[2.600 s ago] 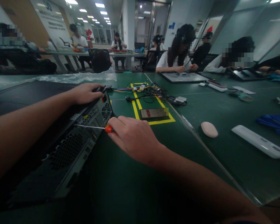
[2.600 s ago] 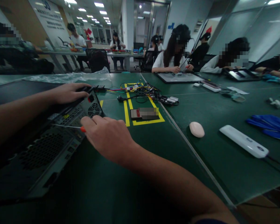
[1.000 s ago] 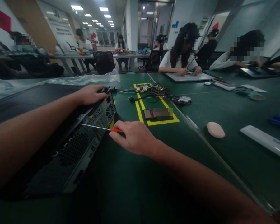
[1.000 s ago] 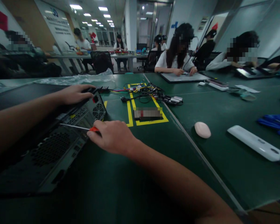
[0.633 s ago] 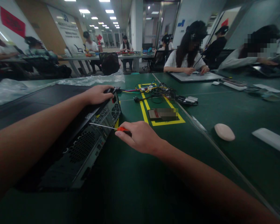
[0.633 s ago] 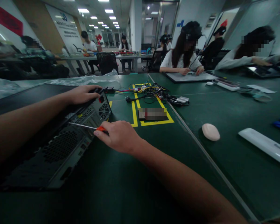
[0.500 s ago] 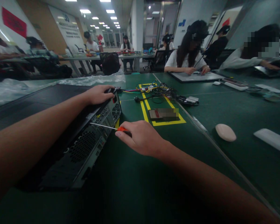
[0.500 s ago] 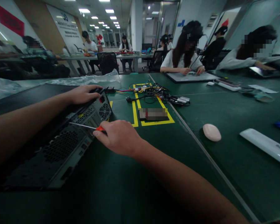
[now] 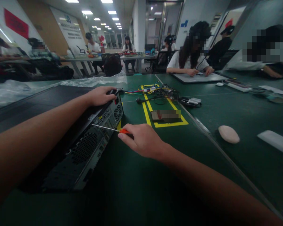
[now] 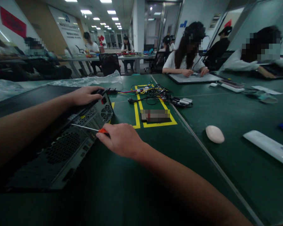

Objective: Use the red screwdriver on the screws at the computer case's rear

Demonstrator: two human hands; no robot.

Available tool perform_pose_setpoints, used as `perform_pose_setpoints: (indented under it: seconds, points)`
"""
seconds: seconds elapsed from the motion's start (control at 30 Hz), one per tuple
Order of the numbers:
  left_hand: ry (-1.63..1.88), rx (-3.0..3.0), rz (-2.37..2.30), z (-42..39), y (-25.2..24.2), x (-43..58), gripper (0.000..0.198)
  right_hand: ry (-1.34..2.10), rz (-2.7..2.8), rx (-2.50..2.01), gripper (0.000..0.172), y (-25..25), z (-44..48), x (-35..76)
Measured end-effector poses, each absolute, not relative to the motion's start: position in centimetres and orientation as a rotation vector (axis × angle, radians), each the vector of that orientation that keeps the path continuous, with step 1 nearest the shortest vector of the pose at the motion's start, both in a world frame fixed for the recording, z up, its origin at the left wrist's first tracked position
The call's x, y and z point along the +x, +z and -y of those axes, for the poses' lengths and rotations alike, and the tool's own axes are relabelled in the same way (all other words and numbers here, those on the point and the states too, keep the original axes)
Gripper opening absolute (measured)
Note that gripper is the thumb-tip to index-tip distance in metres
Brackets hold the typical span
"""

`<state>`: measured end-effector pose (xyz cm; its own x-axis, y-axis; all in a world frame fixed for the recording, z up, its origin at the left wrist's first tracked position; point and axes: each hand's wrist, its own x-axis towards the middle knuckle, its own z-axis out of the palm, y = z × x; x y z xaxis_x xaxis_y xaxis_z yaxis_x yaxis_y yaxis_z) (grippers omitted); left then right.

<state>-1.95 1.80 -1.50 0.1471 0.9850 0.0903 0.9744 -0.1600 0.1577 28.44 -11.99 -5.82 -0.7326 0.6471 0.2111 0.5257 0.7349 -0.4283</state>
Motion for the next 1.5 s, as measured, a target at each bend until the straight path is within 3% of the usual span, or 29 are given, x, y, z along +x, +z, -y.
perform_pose_setpoints:
  seconds: [0.57,1.03,1.5]
  points:
    - [0.254,2.344,-1.989,-1.8,-1.4,-1.9,0.094,0.46,2.597,-0.966,0.046,-5.6,12.8,28.3]
    - [0.277,2.354,-1.99,-1.9,-1.6,-1.9,0.087,0.338,2.645,-1.041,0.028,-1.7,15.0,29.0]
    - [0.336,2.38,-1.934,-2.1,-1.8,-2.2,0.083,0.143,2.539,-0.875,0.019,-2.5,14.5,29.7]
